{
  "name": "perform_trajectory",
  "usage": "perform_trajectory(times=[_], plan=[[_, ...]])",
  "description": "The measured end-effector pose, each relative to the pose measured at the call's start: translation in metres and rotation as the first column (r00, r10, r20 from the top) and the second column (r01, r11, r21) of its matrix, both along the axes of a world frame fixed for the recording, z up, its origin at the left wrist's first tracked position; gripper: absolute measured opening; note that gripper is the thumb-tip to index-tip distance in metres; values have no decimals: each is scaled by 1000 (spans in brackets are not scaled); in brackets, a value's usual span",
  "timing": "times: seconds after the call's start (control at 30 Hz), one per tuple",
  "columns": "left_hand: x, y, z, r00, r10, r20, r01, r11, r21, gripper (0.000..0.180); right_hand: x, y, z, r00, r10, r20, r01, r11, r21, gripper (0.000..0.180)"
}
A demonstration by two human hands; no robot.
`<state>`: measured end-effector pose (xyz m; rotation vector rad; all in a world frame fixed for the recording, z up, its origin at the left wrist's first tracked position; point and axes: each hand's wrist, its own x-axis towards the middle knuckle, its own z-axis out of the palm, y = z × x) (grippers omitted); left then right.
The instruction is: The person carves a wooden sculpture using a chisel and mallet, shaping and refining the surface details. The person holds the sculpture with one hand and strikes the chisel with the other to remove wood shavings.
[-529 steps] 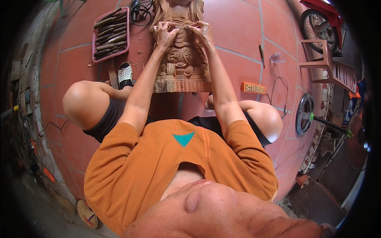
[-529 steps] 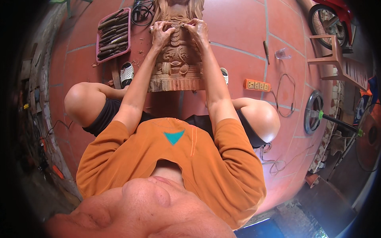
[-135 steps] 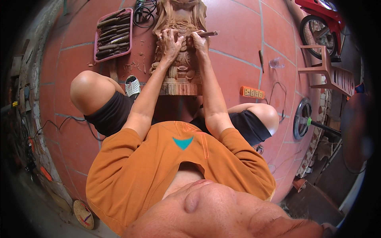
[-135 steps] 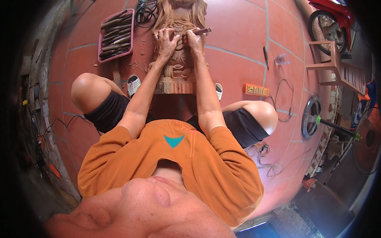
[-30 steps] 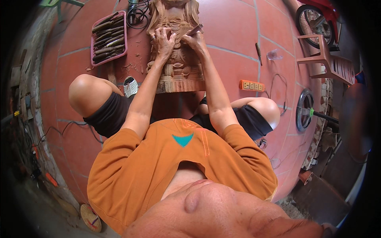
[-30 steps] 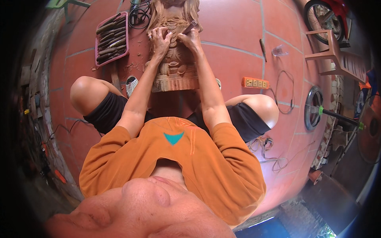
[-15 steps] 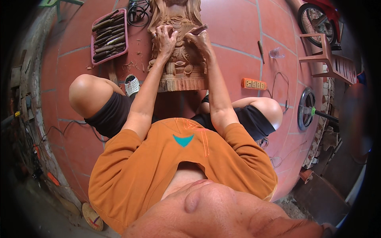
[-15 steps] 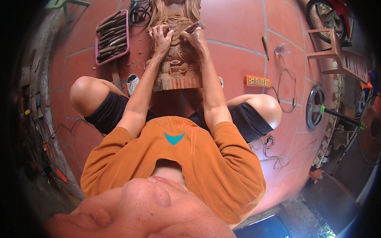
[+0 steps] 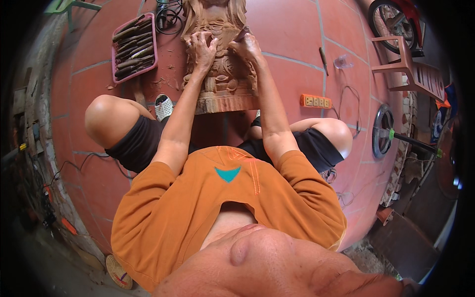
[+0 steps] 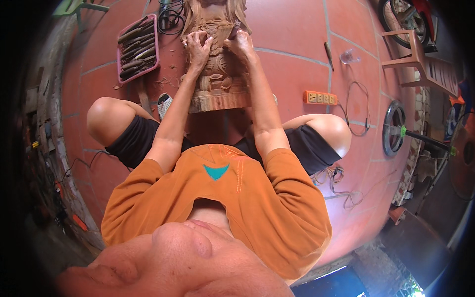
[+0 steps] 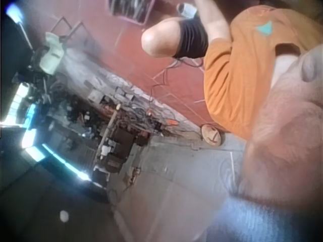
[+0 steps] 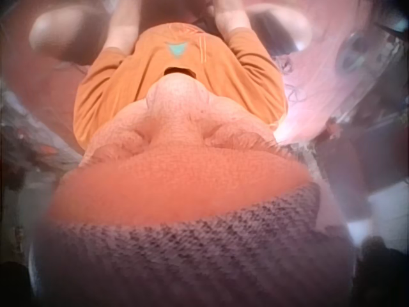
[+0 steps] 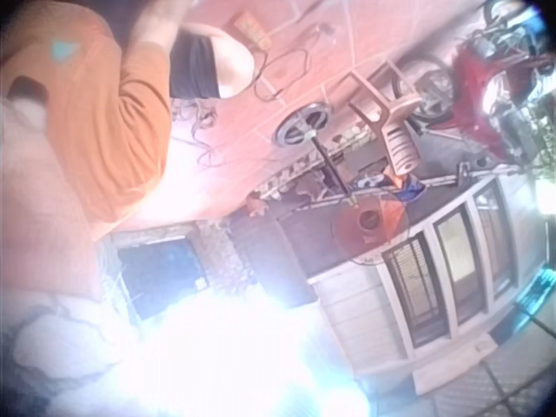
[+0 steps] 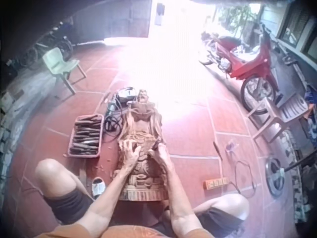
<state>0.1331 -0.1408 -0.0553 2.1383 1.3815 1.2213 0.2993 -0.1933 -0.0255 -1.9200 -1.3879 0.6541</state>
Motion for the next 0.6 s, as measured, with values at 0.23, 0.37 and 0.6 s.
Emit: perform_trajectory(times=[0.23,0.37,0.6], plan=[[-3,-4,10,1000,30,4,-29,999,-43,30,-20,-5,25,960,-104,262,79,991,107,31],[-2,-4,11,1000,-9,25,9,1000,-9,29,-14,-4,17,1000,-10,8,9,994,109,28],[-3,3,-3,1000,18,-2,-18,1000,24,30,1,-5,10,999,37,7,-38,997,71,16]])
